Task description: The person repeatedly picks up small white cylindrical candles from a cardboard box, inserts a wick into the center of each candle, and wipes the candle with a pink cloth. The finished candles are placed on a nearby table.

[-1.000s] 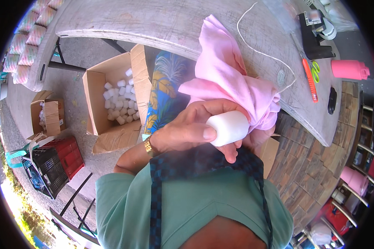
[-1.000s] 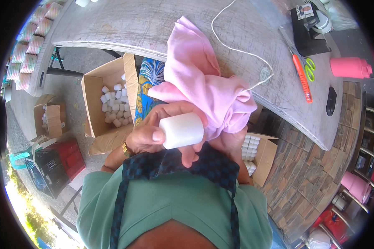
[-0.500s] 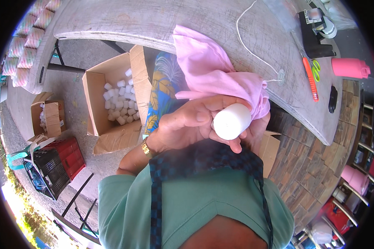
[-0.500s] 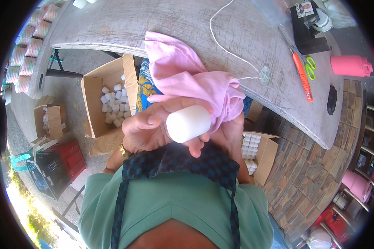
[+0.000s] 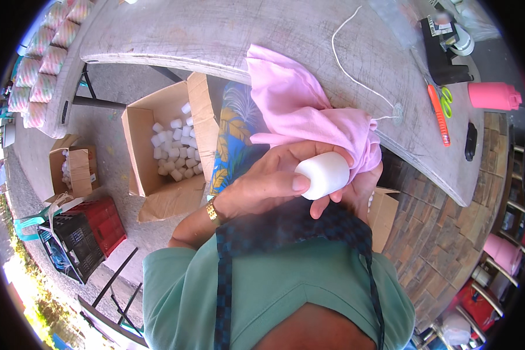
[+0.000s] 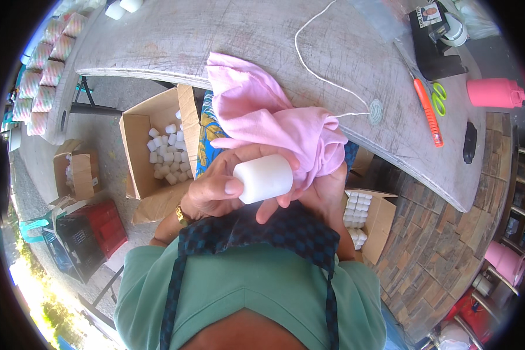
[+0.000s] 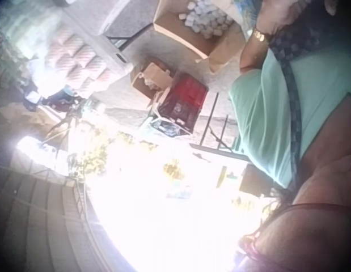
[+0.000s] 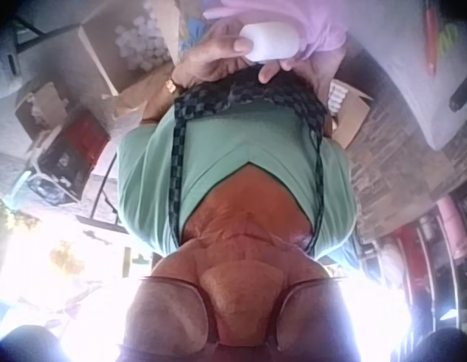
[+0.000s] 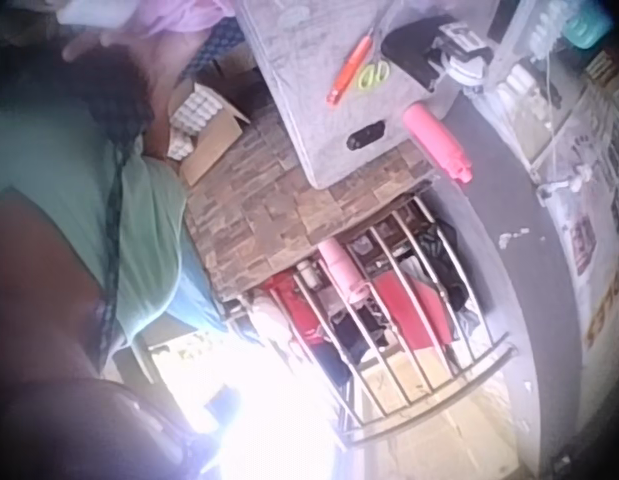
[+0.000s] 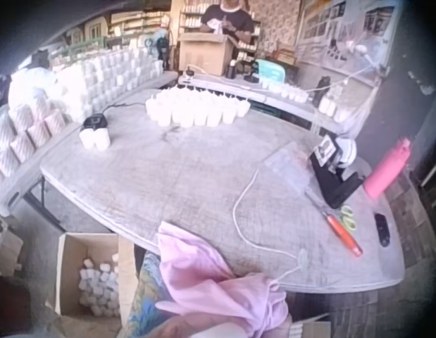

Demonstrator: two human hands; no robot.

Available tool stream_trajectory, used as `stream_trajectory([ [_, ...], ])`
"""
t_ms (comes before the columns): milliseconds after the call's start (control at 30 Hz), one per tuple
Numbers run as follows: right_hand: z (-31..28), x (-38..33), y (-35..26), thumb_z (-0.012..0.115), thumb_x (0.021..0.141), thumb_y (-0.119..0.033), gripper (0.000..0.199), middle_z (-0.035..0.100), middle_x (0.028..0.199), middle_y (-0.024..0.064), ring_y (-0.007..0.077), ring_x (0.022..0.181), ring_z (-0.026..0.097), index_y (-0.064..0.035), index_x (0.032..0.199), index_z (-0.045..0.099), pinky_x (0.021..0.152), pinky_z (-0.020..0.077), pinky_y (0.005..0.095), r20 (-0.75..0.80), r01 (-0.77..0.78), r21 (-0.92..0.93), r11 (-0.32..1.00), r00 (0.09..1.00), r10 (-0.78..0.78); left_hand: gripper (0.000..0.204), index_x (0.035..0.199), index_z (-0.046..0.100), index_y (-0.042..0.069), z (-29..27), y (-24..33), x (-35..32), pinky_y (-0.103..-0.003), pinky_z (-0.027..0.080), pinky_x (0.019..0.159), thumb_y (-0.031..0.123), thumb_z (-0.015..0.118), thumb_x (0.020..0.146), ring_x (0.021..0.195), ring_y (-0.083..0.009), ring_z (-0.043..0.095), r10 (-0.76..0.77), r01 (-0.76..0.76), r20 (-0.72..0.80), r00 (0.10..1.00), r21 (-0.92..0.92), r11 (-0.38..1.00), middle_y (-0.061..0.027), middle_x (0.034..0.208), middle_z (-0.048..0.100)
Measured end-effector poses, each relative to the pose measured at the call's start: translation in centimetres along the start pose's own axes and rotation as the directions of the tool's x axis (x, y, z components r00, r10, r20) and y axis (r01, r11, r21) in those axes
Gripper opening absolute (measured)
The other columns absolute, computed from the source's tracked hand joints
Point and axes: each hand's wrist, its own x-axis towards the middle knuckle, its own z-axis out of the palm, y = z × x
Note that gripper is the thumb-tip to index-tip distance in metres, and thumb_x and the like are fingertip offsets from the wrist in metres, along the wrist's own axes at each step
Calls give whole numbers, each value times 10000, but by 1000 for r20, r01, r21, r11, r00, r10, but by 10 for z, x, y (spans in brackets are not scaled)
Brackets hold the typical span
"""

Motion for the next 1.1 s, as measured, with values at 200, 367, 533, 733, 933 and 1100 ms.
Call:
stream_trajectory([
  [200, 5, 4, 5, 502, 930, -401, 517, 607, 1165, 206, 313, 1008, 643, -13, 1271, 493, 814, 569, 436, 19, 54, 74, 996, 998, -56, 781, 1235, 517, -83, -5, 1, 0, -256, 489, 637, 479, 684, 718, 552, -164, 552, -32, 32, -7, 999, 70, 997, -177, 843, 634],
  [367, 2, 7, 5, 608, 842, -336, 579, 599, 1180, 201, 304, 1065, 626, -2, 1291, 463, 910, 534, 404, 179, 62, 75, 995, 981, -75, 791, 1220, 531, -80, -11, -7, -3, -254, 511, 732, 511, 674, 714, 583, -140, 560, -27, 29, -17, 999, 114, 993, -151, 817, 627],
  [533, -12, 3, 5, 661, 792, -317, 640, 584, 1211, 205, 304, 1093, 615, 1, 1307, 452, 939, 520, 414, 182, 93, 28, 995, 978, -96, 645, 1200, 583, -15, -16, -9, -6, -254, 453, 694, 460, 664, 772, 802, -117, 569, 11, -18, 44, 999, 171, 985, -89, 981, 640],
  [733, -8, 2, 2, 675, 812, -299, 603, 605, 1178, 180, 277, 1049, 624, -6, 1300, 475, 894, 528, 387, 197, 73, -11, 997, 978, -70, 614, 1201, 587, -16, -13, -4, -7, -325, 432, 931, 409, 639, 761, 1069, -174, 566, -9, -17, 104, 994, 245, 969, -96, 1132, 624],
  [933, 1, -7, -4, 645, 841, -235, 510, 629, 1151, 167, 266, 1034, 626, -3, 1274, 511, 882, 517, 367, 4, 89, -187, 978, 996, -90, 664, 1219, 586, -22, -20, 10, -7, -258, 493, 672, 452, 659, 761, 841, -136, 619, -164, 140, 75, 984, 251, 958, -110, 1031, 651],
  [1100, 14, -26, -16, 619, 864, -182, 437, 650, 1129, 156, 256, 1021, 628, 0, 1253, 540, 872, 509, 351, -250, -93, -640, 762, 964, -93, 726, 1288, 462, -99, -19, 45, -13, -337, 580, 724, 321, 702, 747, 951, -250, 644, -14, 19, -24, 1000, 211, 977, -232, 1131, 576],
])
